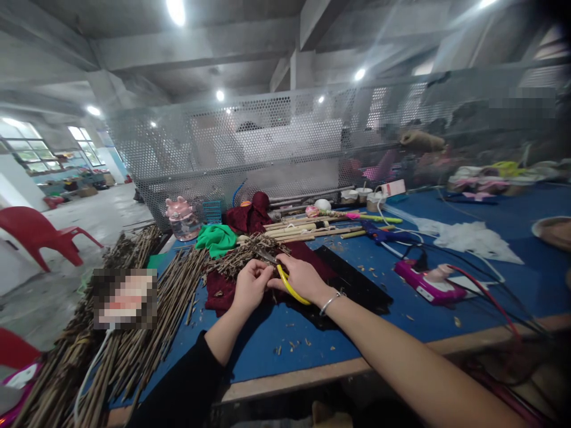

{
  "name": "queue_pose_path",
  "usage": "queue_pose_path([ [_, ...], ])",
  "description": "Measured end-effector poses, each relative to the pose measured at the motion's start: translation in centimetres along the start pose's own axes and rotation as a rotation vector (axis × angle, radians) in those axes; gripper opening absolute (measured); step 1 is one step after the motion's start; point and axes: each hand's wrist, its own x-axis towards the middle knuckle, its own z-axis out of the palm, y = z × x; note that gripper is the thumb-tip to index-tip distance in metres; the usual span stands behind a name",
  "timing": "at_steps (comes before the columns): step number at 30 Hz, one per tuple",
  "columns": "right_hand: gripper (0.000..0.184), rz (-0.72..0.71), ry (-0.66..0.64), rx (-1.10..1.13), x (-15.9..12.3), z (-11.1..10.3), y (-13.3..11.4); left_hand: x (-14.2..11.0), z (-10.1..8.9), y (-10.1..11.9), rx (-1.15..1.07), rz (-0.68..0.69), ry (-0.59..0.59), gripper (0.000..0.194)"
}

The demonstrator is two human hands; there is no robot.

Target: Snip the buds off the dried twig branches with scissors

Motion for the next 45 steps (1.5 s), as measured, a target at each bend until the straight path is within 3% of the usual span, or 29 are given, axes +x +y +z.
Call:
queue_pose_path([
  [7,0.069,-0.059,0.018,-0.026,0.16,0.67,0.31,-0.03,0.09,0.02,0.048,0.065,0.019,0.024],
  [18,0.053,-0.021,-0.013,0.058,-0.03,-0.10,0.03,0.05,-0.13,-0.36,0.127,0.086,0.018,0.023],
  [28,0.049,-0.003,-0.040,0.031,0.05,0.00,0.25,0.09,-0.16,-0.33,0.014,0.010,0.012,0.025],
  [34,0.060,-0.014,-0.007,-0.034,0.02,0.04,-0.02,0.30,-0.23,-0.05,-0.027,0.028,0.044,0.024],
  [45,0.062,-0.111,0.045,0.086,0.11,0.53,-0.16,0.07,0.15,0.38,-0.251,-0.046,-0.076,0.026],
])
